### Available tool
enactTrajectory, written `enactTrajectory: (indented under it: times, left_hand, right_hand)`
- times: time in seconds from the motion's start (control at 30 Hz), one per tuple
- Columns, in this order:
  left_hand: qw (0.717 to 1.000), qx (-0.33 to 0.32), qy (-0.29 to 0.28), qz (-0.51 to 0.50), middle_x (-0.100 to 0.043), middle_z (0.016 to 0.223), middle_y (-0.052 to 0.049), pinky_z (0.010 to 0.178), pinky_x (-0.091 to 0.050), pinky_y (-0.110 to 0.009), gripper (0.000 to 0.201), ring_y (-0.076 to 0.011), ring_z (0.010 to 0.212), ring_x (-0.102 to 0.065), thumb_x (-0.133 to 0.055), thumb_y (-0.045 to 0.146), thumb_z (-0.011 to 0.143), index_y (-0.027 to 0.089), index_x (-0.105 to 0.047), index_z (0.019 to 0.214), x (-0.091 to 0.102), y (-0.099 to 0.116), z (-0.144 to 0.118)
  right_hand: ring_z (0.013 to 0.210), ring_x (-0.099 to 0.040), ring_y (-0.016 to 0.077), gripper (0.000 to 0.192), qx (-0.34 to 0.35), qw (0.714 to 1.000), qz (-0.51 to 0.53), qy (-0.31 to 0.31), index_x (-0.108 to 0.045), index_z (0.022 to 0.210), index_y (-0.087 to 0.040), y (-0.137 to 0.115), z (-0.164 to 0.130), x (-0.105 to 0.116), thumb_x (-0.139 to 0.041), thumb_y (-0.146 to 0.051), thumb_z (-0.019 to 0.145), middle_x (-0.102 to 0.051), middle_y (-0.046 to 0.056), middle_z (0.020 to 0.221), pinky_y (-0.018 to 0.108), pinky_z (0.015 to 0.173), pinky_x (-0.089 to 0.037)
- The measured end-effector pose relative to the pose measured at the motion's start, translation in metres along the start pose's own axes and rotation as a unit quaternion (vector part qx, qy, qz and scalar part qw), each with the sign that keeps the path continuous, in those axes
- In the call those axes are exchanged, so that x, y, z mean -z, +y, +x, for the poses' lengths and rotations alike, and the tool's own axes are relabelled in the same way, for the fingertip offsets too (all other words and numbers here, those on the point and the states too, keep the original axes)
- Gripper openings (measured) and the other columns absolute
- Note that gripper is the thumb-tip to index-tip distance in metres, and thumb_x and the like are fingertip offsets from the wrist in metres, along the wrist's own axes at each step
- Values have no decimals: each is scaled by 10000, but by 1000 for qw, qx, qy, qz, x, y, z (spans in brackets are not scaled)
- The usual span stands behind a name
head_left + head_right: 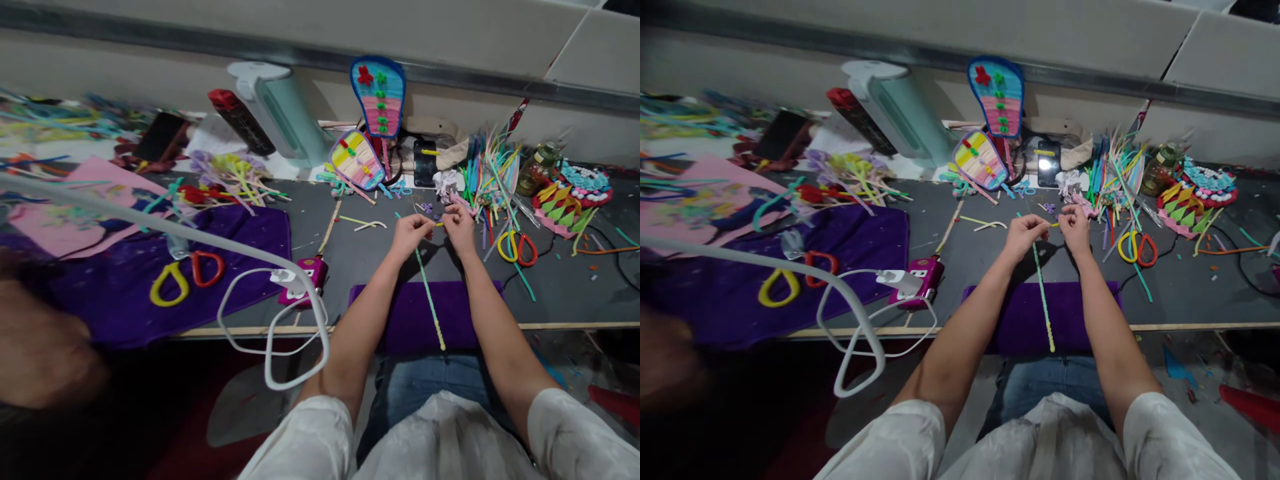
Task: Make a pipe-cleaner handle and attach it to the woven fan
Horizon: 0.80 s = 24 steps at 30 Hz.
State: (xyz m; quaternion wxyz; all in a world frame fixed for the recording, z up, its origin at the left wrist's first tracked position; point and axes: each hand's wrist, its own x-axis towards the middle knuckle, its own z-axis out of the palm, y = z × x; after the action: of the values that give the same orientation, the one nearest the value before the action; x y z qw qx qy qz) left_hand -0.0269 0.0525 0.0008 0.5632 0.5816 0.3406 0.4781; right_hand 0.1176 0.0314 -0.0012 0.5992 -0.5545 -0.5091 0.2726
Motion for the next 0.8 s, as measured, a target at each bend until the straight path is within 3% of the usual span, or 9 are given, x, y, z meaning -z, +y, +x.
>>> enactTrajectory:
  times: [0.1, 0.23, 0.4, 0.6, 0.8]
  left_hand:
    - [998, 46, -2, -50, -610, 552, -1, 532, -453, -236, 244, -97, 477, -550, -738, 356, 659, 135, -634, 661, 4, 0, 1]
    - [986, 129, -13, -103, -616, 570, -11, 577, -502, -258, 268, -100, 493, -574, -776, 340, 624, 123, -647, 712, 10, 1, 2]
    - [966, 198, -32, -164, -601, 545, 8, 673, -570, -333, 270, -86, 452, -561, -800, 285, 584, 121, -632, 716, 16, 2, 3]
    - [957, 211, -54, -191, -605, 543, 21, 689, -580, -340, 306, -83, 450, -562, -814, 293, 554, 120, -619, 714, 22, 3, 4]
    - [976, 173, -34, -126, -602, 551, 11, 642, -539, -283, 316, -88, 487, -572, -806, 336, 572, 114, -644, 729, 23, 6, 3]
  right_hand:
    - [492, -385, 94, 268, -35, 996, 66, -57, -589, 880, -219, -5, -1, 1, -637, -460, 772, -458, -58, 575, 236, 465, -296]
    - [459, -327, 75, 326, -78, 981, 126, -122, -616, 827, -209, -10, -1, 5, -673, -521, 750, -440, -54, 572, 230, 414, -217]
    - [513, -395, 82, 350, -78, 970, 157, -166, -639, 848, -209, -14, -2, 11, -691, -538, 738, -478, -39, 613, 206, 412, -262]
    - [549, -451, 89, 374, -62, 973, 128, -181, -656, 866, -201, -14, 1, 16, -727, -527, 699, -525, -29, 649, 198, 421, -335]
    - [446, -399, 75, 393, -43, 986, 69, -145, -598, 738, -197, -5, 4, 15, -672, -583, 736, -530, -35, 592, 221, 398, -288]
